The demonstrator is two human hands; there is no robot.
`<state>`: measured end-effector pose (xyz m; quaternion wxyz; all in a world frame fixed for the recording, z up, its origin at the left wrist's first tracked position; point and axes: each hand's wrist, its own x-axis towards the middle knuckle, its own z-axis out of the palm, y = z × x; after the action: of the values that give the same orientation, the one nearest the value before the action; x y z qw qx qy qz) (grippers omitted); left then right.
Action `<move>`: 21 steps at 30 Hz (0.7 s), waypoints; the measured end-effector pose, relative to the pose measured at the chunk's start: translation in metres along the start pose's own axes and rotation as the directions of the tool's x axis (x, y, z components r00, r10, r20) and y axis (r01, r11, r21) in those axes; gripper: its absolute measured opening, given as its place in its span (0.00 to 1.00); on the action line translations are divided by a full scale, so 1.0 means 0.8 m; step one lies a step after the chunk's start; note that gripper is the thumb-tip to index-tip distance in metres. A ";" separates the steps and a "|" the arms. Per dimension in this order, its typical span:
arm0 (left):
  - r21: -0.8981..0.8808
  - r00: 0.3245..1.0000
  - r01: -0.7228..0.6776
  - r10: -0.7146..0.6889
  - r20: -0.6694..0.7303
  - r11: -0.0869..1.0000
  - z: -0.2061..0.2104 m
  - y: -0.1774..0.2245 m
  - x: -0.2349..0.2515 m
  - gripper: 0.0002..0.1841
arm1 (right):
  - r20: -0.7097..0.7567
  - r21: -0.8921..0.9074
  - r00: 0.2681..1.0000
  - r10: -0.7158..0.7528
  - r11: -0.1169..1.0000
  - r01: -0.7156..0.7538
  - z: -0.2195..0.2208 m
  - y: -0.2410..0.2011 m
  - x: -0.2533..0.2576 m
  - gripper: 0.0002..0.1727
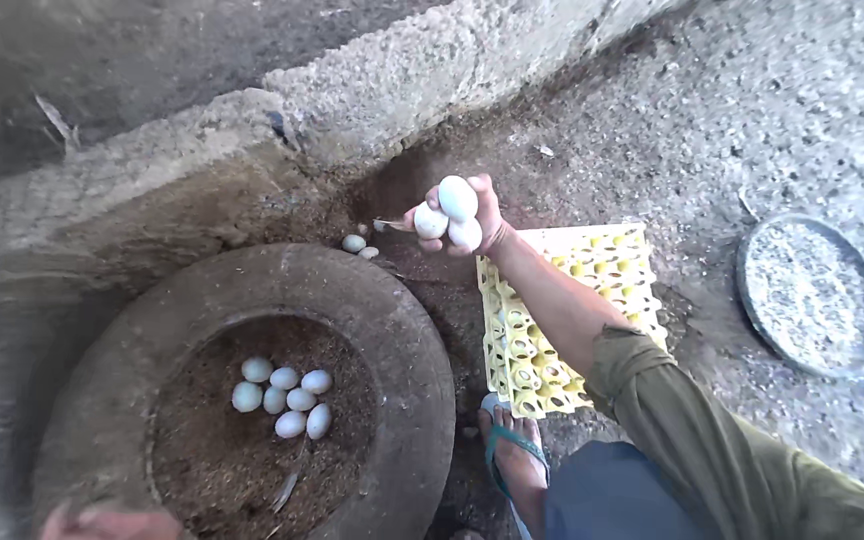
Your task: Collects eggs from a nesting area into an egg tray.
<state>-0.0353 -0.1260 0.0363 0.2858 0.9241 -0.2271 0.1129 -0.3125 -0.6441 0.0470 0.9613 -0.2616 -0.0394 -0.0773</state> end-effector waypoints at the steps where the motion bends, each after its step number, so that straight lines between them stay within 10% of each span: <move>1: -0.140 0.988 -0.120 0.132 0.081 0.983 0.018 0.053 0.014 0.25 | 0.018 0.009 1.000 -0.008 1.000 0.008 0.014 0.005 -0.011 0.38; 3: -0.353 0.862 -0.364 0.455 0.223 0.862 0.048 0.180 0.032 0.23 | 0.042 -0.008 0.999 0.002 1.000 -0.001 0.044 0.015 -0.027 0.38; 6: -0.504 0.495 -0.596 0.780 0.383 0.625 0.083 0.332 0.030 0.36 | 0.018 -0.072 1.000 0.014 0.997 -0.013 0.088 0.038 -0.057 0.38; 8: -0.536 0.302 -0.705 0.880 0.367 0.465 0.107 0.376 0.011 0.35 | -0.054 -0.150 0.998 0.035 0.988 -0.043 0.107 0.051 -0.083 0.39; 11: -0.612 0.185 -0.729 0.949 0.255 0.307 0.127 0.395 -0.019 0.19 | -0.124 -0.197 0.990 0.073 0.976 -0.097 0.130 0.059 -0.120 0.39; 16: -0.709 0.136 -0.655 0.964 0.228 0.260 0.147 0.407 -0.037 0.17 | -0.206 -0.151 0.978 0.016 0.987 -0.048 0.150 0.065 -0.196 0.43; 19: -0.618 0.269 -0.644 0.890 0.369 0.451 0.172 0.422 -0.010 0.21 | -0.354 -0.304 0.924 -0.146 0.952 0.033 0.158 0.047 -0.255 0.41; 21: -0.538 0.391 -0.590 0.796 0.462 0.602 0.200 0.438 0.011 0.23 | -0.567 -0.593 0.753 -0.333 0.800 -0.093 0.161 0.024 -0.287 0.34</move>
<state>-0.1847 -0.4791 0.0768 0.2405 0.6619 -0.6943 -0.1483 -0.5400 -0.5326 0.1213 0.7772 -0.4988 0.3024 -0.2359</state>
